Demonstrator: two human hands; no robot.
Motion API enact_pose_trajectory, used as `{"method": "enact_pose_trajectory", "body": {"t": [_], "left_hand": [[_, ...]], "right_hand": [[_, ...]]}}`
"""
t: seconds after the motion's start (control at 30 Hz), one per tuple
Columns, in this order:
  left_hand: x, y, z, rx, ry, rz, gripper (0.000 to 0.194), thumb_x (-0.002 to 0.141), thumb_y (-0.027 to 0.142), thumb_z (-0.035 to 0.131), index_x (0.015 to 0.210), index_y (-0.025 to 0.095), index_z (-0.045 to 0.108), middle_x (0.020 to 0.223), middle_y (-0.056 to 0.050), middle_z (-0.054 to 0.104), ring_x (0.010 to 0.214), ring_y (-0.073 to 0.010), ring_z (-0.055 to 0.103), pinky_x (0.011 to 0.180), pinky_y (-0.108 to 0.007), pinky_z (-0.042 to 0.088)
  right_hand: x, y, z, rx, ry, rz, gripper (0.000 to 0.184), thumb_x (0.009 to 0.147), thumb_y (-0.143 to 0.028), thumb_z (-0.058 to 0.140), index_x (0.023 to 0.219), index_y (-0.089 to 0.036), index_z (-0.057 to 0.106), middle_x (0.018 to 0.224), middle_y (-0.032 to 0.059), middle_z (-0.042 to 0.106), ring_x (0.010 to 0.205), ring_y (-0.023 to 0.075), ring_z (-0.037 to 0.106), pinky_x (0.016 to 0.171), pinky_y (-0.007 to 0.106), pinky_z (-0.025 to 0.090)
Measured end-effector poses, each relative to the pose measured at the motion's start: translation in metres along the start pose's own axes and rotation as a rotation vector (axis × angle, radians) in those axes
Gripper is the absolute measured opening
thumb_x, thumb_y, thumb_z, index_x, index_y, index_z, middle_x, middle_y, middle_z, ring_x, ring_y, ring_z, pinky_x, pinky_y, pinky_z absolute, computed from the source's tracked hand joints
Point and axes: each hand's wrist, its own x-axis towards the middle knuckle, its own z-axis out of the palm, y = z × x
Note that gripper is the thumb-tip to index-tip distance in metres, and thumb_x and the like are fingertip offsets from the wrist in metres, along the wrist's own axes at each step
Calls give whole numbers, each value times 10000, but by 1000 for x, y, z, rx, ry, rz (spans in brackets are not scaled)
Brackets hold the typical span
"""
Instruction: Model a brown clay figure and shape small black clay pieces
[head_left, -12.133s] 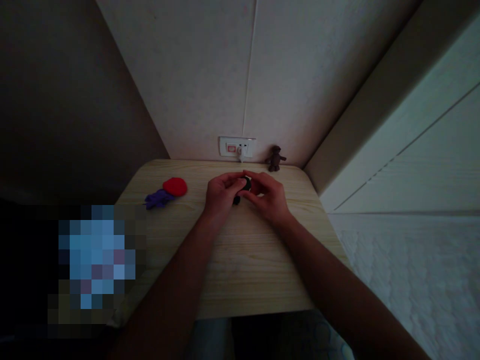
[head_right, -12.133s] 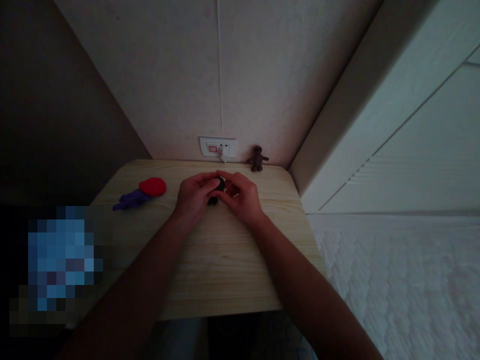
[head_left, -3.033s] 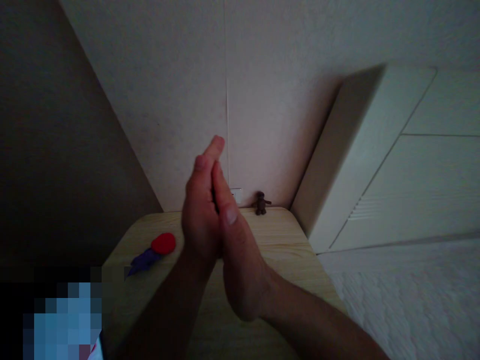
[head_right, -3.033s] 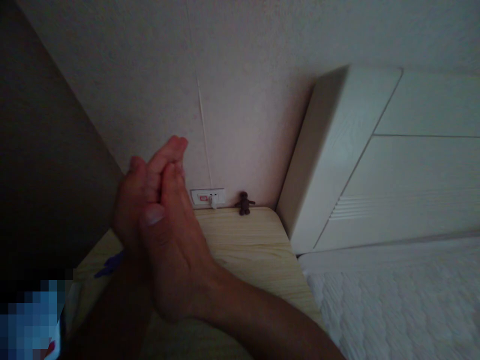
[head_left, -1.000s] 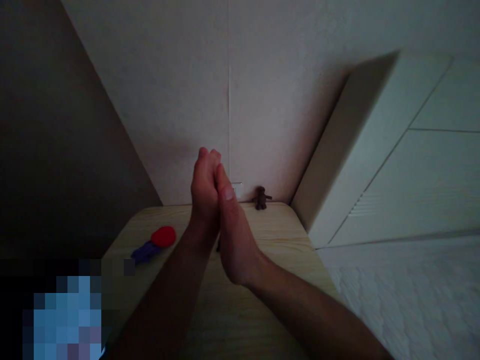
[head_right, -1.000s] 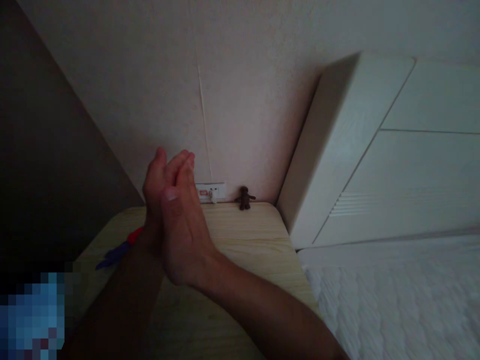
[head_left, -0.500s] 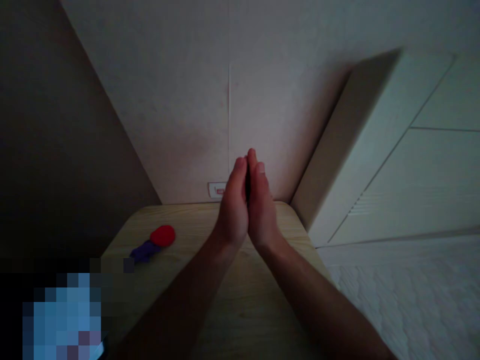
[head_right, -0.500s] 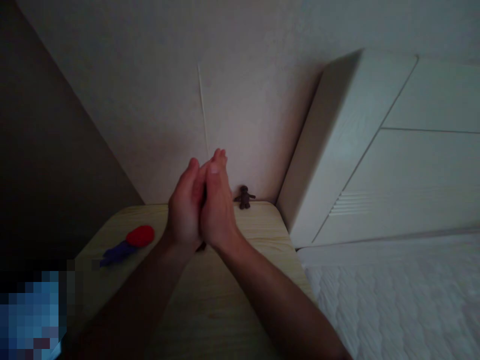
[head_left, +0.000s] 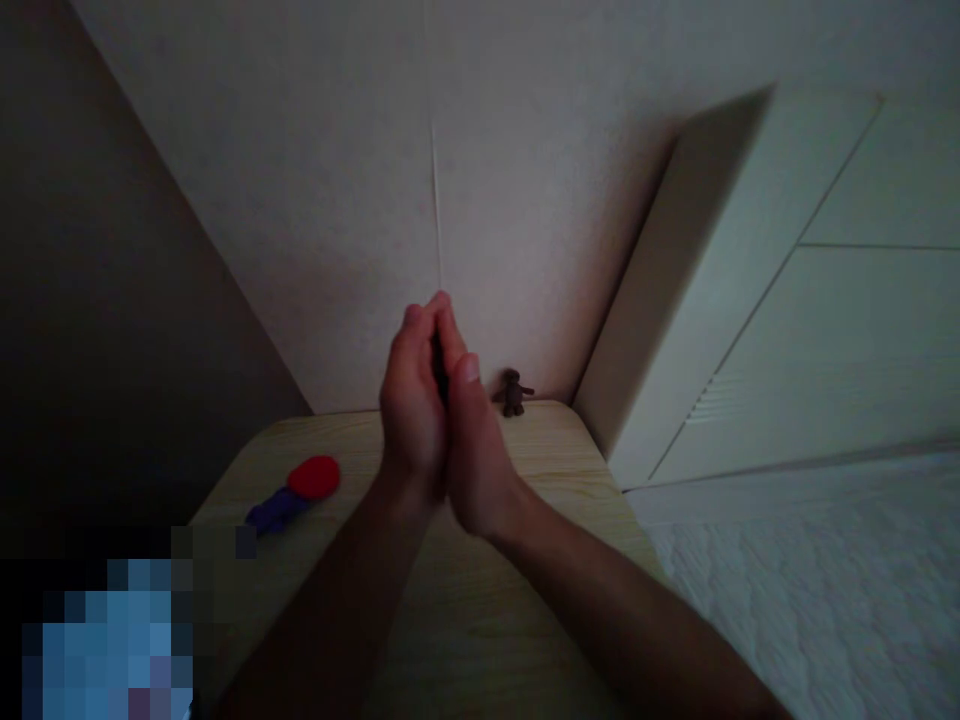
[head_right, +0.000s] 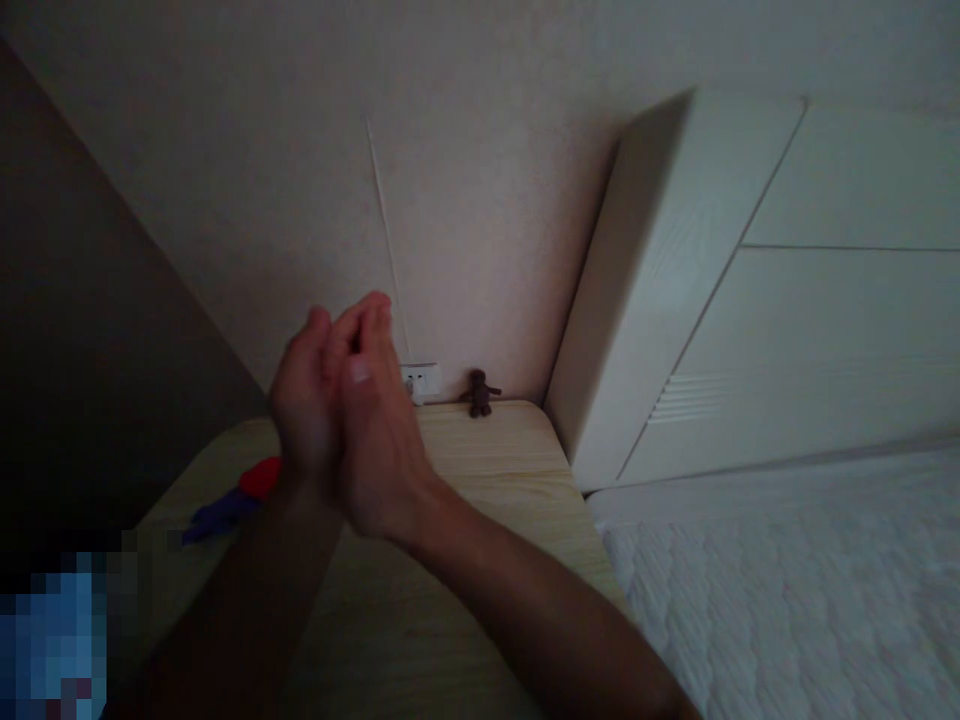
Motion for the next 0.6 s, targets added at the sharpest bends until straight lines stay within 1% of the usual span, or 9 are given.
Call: {"method": "enact_pose_trajectory", "body": {"t": [0.07, 0.13, 0.2, 0.3, 0.4, 0.47, 0.5, 0.57, 0.6], "left_hand": [[8, 9, -11, 47, 11, 9, 419, 980, 606, 514, 1099, 286, 757, 1426, -44, 688, 1599, -280, 338, 1301, -416, 319], [11, 14, -15, 62, 24, 15, 456, 982, 639, 467, 1079, 301, 758, 1378, -42, 718, 1596, -281, 346, 1303, -438, 312], [13, 15, -15, 52, 54, 36, 472, 995, 612, 434, 1075, 279, 758, 1368, -59, 727, 1574, -294, 389, 1306, -456, 305], [14, 12, -13, 51, 77, 75, 491, 999, 581, 434, 1085, 225, 760, 1388, -100, 717, 1515, -321, 474, 1299, -458, 309], [14, 10, -10, 62, 92, 73, 504, 1007, 578, 416, 1128, 221, 752, 1377, -103, 726, 1477, -312, 518, 1291, -454, 315], [12, 8, -6, 64, 114, 40, 503, 1026, 539, 392, 1169, 200, 735, 1384, -114, 720, 1467, -293, 528, 1301, -447, 296], [10, 7, -3, 58, 118, 10, 503, 1036, 509, 379, 1196, 178, 722, 1397, -126, 709, 1467, -281, 530, 1307, -437, 283], [5, 4, 6, 7, 98, -84, 490, 1053, 429, 355, 1254, 137, 692, 1423, -145, 688, 1482, -253, 516, 1308, -410, 282], [2, 1, 10, -38, 79, -135, 479, 1059, 384, 336, 1289, 138, 677, 1433, -136, 681, 1497, -237, 499, 1303, -405, 296]], "right_hand": [[-10, -14, 10, -32, -75, -13, 762, 1063, -697, 244, 1698, -283, 160, 1787, -29, 188, 1672, 164, 84, 1389, 458, 79], [-18, -26, 14, -51, -116, 13, 781, 1072, -680, 233, 1699, -222, 153, 1791, -5, 157, 1670, 145, 89, 1389, 417, 80], [-22, -34, 14, -77, -133, 30, 789, 1071, -681, 240, 1694, -201, 177, 1792, 9, 157, 1667, 142, 111, 1386, 383, 98], [-27, -37, 15, -119, -112, 39, 805, 1070, -680, 247, 1688, -168, 191, 1794, 40, 159, 1666, 154, 126, 1383, 373, 110], [-26, -32, 17, -106, -88, 42, 847, 1064, -683, 291, 1673, -98, 221, 1781, 90, 203, 1658, 178, 185, 1378, 383, 141], [-21, -24, 16, -90, -68, 25, 816, 1066, -683, 276, 1675, -141, 249, 1776, 70, 232, 1653, 188, 211, 1377, 404, 153], [-18, -18, 15, -83, -44, 17, 781, 1064, -689, 271, 1677, -205, 264, 1779, 34, 230, 1655, 183, 203, 1378, 412, 141], [-9, -5, 8, -64, 33, 38, 745, 1057, -702, 261, 1673, -282, 281, 1788, -22, 191, 1669, 169, 123, 1383, 421, 78], [-4, 2, 4, -57, 76, 56, 786, 1036, -737, 270, 1673, -275, 284, 1790, -14, 181, 1673, 175, 97, 1382, 438, 56]]}}
